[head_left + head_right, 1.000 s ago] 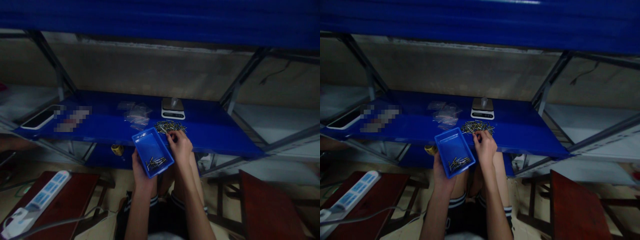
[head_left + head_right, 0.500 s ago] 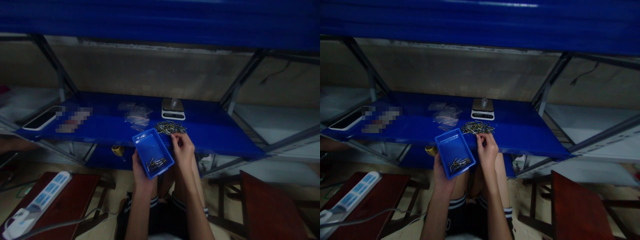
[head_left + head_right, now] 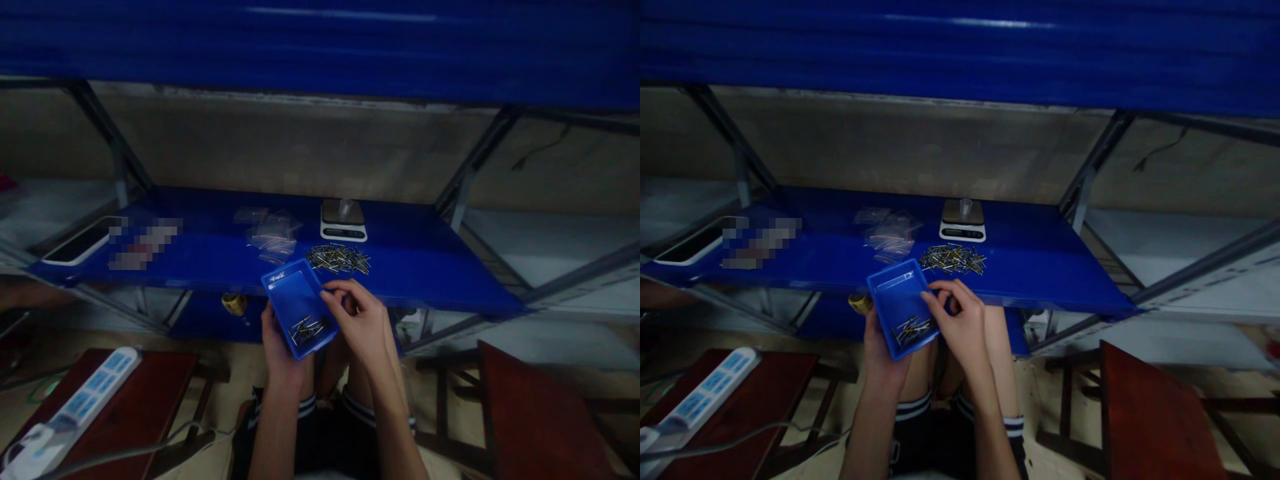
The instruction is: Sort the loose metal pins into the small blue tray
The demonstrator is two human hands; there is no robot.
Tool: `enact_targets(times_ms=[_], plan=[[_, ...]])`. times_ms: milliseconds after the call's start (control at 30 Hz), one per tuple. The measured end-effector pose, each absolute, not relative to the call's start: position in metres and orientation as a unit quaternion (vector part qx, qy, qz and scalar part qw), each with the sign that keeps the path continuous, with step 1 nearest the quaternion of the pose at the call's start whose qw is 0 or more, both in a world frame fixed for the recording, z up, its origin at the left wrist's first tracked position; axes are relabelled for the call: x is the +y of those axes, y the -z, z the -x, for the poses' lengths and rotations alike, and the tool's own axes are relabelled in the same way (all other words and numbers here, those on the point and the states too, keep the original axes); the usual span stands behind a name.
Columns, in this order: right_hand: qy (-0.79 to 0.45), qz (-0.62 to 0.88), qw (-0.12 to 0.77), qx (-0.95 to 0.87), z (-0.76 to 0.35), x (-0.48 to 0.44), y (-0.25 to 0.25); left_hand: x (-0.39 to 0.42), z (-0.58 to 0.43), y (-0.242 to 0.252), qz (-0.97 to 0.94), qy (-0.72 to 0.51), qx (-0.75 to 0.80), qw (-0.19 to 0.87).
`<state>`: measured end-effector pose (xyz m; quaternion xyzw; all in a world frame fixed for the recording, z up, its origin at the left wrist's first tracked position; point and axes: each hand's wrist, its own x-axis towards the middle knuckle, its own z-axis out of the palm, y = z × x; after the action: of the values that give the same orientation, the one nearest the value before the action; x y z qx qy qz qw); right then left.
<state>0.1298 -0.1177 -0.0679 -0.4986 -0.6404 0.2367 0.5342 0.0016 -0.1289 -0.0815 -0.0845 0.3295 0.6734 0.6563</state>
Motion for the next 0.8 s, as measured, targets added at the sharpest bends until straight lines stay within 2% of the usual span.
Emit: enact_targets(times_ms=[100, 267, 467, 800], plan=[[-0.161, 0.552, 0.556, -0.6, -0.139, -0.102, 0.09, -0.13, 0.001, 0.083, 0.085, -0.681, 0.335, 0.646], [-0.057, 0.621, 0.479, -0.618, -0.145, -0.081, 0.109, -0.13, 0.007, 0.084, 0.079, -0.675, 0.344, 0.648], [-0.025, 0.685, 0.413, -0.599, -0.133, -0.074, 0.103, -0.131, 0.006, 0.083, 0.061, -0.685, 0.34, 0.641], [-0.062, 0.632, 0.503, -0.586, -0.143, -0.088, 0.114, -0.129, 0.006, 0.078, 0.093, -0.68, 0.343, 0.641]])
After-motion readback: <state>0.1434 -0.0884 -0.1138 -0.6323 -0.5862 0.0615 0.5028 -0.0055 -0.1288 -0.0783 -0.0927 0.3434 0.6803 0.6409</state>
